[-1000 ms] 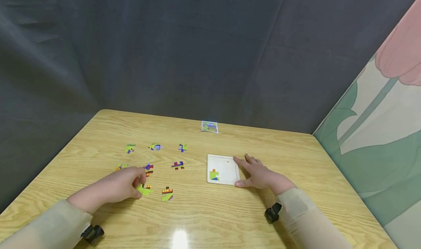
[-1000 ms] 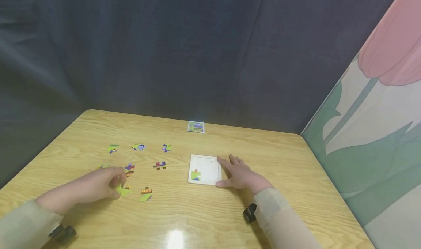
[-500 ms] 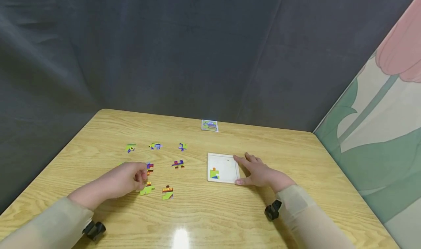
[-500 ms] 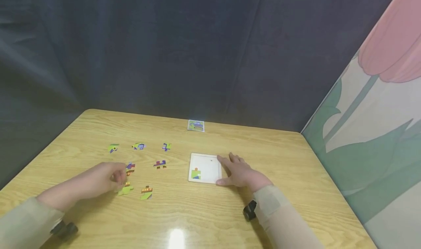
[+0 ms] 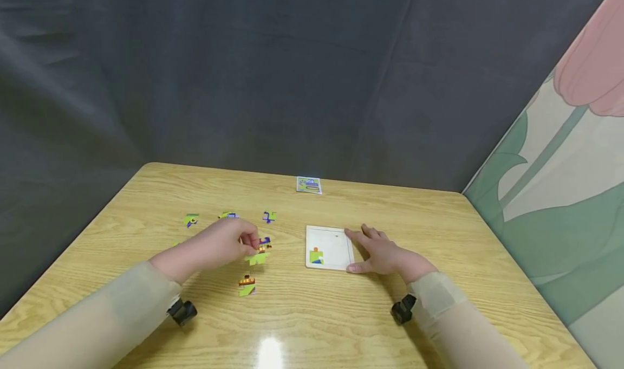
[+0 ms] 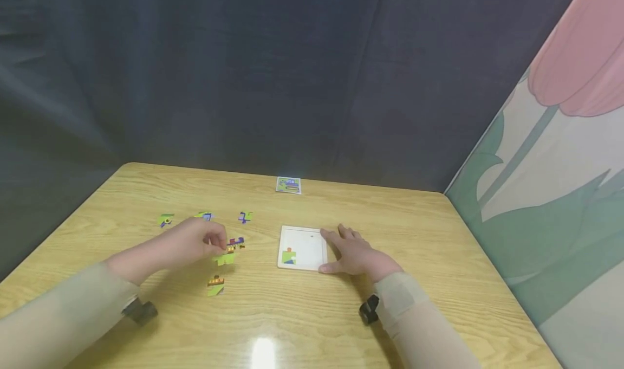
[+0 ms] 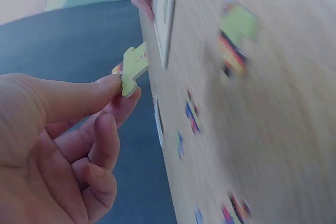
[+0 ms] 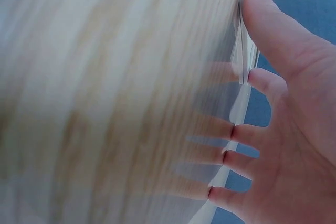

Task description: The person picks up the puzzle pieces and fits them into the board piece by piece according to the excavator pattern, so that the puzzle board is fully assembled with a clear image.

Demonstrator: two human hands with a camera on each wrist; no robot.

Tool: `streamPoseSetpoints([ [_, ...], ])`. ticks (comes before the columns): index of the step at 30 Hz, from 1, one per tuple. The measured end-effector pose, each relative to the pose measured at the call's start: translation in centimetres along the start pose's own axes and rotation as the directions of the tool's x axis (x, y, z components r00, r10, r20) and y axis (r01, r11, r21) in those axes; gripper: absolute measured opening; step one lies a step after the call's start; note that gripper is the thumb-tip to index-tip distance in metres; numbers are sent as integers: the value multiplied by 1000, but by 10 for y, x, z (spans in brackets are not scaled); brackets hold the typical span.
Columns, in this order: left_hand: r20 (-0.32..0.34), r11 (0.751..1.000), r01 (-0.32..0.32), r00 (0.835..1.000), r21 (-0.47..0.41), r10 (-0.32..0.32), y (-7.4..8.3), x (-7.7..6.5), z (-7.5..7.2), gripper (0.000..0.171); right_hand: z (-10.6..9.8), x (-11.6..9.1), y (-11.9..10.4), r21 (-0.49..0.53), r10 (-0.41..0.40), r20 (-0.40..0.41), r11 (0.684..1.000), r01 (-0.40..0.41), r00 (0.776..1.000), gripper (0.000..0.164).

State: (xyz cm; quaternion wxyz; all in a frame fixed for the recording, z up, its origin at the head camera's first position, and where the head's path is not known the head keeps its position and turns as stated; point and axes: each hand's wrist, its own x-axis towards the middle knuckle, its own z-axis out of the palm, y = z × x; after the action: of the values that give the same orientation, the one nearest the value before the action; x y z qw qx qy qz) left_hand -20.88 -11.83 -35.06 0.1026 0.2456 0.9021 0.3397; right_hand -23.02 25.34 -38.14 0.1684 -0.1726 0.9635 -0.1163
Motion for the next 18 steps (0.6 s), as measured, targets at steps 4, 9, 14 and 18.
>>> streamPoseSetpoints([
  [4, 27, 999, -32, 999, -10, 32, 17, 23, 9, 17, 0, -1, -1, -2, 5, 0, 1000, -5, 1000, 95],
  [9, 51, 996, -70, 996, -56, 73, 34, 52, 27, 15, 0, -2, -2, -3, 2, -1, 1000, -2, 1000, 94],
  [14, 62, 988, -90, 993, -124, 98, 47, 80, 51, 15, -1, -2, -2, -6, 2, 4, 1000, -2, 1000, 94],
  [18, 83, 987, -75, 993, -144, 88, 56, 96, 67, 14, -1, -3, -2, -17, 9, 5, 1000, -9, 1000, 94],
])
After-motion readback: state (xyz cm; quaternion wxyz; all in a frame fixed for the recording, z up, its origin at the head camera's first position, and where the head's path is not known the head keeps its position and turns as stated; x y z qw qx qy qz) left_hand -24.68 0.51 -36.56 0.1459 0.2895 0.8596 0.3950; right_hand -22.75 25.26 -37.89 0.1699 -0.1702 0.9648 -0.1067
